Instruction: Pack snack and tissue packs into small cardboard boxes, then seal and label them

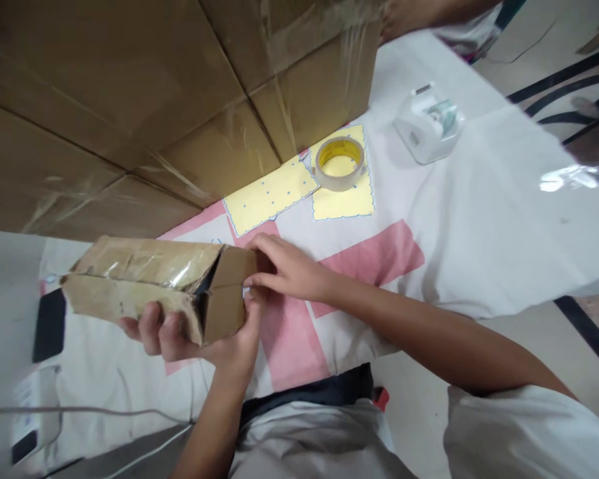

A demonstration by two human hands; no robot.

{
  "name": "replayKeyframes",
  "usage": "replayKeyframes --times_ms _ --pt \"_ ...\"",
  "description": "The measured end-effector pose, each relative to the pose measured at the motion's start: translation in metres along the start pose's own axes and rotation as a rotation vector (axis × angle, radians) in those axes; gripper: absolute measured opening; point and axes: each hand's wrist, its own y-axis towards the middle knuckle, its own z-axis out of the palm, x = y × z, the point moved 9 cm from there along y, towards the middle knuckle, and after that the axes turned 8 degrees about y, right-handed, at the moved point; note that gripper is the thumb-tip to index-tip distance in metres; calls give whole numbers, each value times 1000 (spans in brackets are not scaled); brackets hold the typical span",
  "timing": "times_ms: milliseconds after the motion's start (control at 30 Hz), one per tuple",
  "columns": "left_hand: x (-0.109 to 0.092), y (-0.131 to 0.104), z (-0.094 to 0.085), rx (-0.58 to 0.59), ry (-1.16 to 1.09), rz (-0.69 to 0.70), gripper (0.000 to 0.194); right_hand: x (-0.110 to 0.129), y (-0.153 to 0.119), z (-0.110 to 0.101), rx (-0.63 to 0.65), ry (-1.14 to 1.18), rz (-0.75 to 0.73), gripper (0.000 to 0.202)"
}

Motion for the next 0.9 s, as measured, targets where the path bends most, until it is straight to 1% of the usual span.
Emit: replayKeyframes --times_ms 67,100,167,233,300,400,567,667,767,900 --pt "-8 -4 -10 -125 53 56 64 3 -1 0 -10 -54 -4 30" --pt "-11 -6 -15 -185 64 78 71 4 -1 0 -12 -80 -8 30" --pt "-15 -9 -27 -303 55 122 91 5 -2 0 -16 -123 -21 31" --pt "-15 -11 -38 -419 43 162 111 4 -2 -1 -21 -149 -31 33" --pt "-11 -13 -44 -479 34 199 120 4 -3 -3 -28 -156 -27 36" --pt "-6 -14 -45 -493 11 225 120 3 -4 -3 -33 -145 -9 40" --pt "-11 -16 -46 -535 20 284 120 3 -5 -4 -39 -160 -9 53" --pt "-11 -14 -46 -549 -5 283 118 4 -4 -3 -12 -175 -71 58" --pt "-12 -14 -46 -576 -12 298 115 3 -2 -2 -12 -178 -130 57" --pt "-13 -13 -46 -598 -27 306 109 -1 -2 -4 -55 -176 -121 48"
